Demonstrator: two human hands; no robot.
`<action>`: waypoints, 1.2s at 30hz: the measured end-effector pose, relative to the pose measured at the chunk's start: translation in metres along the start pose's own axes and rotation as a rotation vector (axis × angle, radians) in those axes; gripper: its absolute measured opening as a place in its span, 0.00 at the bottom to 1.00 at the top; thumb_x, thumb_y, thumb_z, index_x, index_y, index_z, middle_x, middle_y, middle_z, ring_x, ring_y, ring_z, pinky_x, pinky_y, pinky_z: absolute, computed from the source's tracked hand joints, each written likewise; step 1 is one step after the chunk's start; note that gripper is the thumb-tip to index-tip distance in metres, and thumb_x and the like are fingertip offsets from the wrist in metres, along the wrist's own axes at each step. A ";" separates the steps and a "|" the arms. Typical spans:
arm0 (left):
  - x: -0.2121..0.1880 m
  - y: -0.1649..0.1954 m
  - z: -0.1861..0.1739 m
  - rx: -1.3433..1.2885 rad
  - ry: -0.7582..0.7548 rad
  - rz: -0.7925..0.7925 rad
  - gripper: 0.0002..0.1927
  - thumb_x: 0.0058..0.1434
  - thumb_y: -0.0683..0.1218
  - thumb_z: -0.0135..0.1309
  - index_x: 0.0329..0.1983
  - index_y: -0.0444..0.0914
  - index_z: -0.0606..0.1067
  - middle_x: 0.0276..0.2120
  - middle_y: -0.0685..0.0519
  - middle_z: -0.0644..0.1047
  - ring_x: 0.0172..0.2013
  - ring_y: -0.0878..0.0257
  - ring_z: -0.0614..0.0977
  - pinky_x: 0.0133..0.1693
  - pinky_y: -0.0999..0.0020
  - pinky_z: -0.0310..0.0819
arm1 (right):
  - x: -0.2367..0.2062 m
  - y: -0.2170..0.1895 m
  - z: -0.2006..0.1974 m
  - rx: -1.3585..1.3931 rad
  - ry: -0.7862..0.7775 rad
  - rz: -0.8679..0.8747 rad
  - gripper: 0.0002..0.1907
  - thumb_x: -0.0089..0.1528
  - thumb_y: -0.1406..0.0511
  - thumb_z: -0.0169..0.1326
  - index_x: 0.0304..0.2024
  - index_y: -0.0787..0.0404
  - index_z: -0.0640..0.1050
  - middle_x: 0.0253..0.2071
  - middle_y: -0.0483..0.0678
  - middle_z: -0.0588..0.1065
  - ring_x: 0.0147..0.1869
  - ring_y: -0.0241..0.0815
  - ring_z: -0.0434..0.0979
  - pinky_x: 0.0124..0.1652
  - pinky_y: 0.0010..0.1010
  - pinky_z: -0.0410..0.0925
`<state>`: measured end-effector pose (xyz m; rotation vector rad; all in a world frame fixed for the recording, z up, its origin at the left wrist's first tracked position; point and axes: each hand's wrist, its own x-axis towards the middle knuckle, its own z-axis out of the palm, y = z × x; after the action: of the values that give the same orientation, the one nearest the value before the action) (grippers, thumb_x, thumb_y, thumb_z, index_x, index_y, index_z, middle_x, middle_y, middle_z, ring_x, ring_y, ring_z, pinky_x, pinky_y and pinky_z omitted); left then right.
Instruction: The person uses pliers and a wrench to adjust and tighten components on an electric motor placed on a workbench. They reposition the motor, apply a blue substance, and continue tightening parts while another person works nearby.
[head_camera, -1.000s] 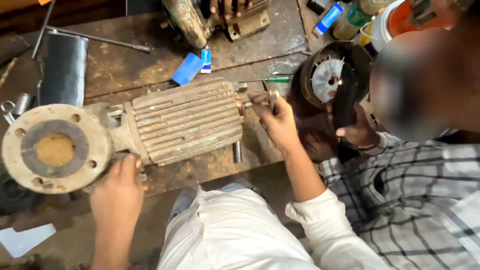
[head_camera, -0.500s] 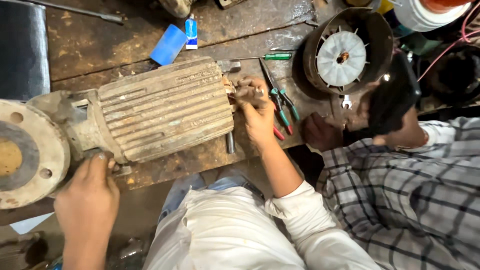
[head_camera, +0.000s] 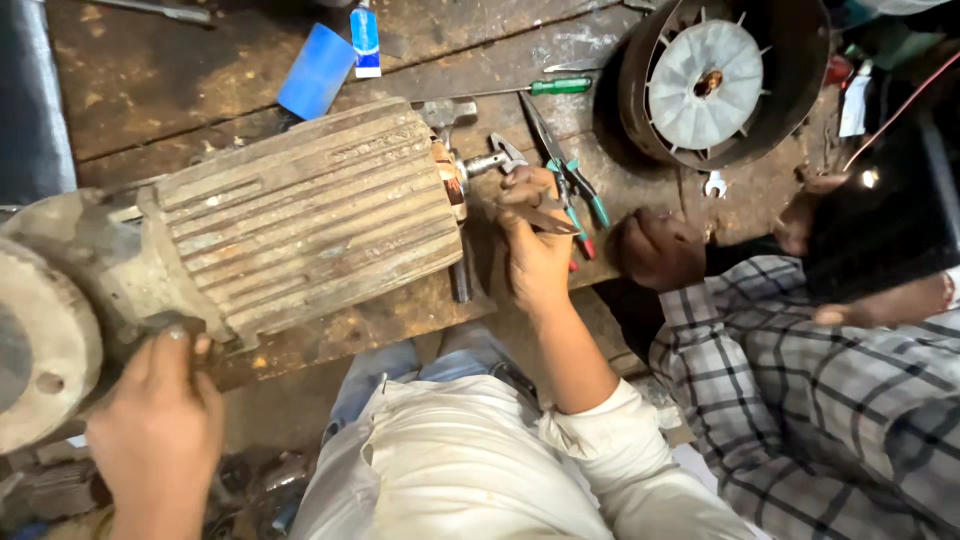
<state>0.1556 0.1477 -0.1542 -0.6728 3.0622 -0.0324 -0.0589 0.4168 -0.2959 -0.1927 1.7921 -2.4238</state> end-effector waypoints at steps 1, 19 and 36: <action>0.001 0.001 0.002 0.014 -0.003 0.001 0.10 0.61 0.40 0.61 0.45 0.40 0.74 0.41 0.51 0.80 0.34 0.49 0.82 0.35 0.58 0.75 | -0.001 0.000 -0.001 -0.001 0.006 0.008 0.09 0.64 0.80 0.53 0.43 0.66 0.76 0.53 0.48 0.71 0.58 0.39 0.71 0.60 0.30 0.66; 0.004 0.004 0.024 0.078 -0.042 -0.030 0.04 0.71 0.42 0.58 0.44 0.43 0.74 0.39 0.54 0.79 0.34 0.53 0.81 0.36 0.63 0.75 | 0.022 0.013 -0.022 -0.174 -0.065 -0.147 0.07 0.61 0.78 0.60 0.39 0.65 0.77 0.46 0.50 0.75 0.53 0.43 0.77 0.56 0.33 0.72; -0.012 0.000 0.021 0.130 0.076 0.010 0.12 0.80 0.51 0.50 0.43 0.40 0.71 0.33 0.49 0.77 0.29 0.50 0.80 0.32 0.59 0.73 | -0.005 0.013 -0.021 -0.698 -0.024 -0.132 0.05 0.63 0.71 0.58 0.42 0.65 0.77 0.42 0.54 0.77 0.48 0.49 0.78 0.50 0.34 0.70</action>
<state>0.1667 0.1524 -0.1750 -0.6627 3.1009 -0.2597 -0.0578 0.4339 -0.3152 -0.4046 2.6058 -1.7445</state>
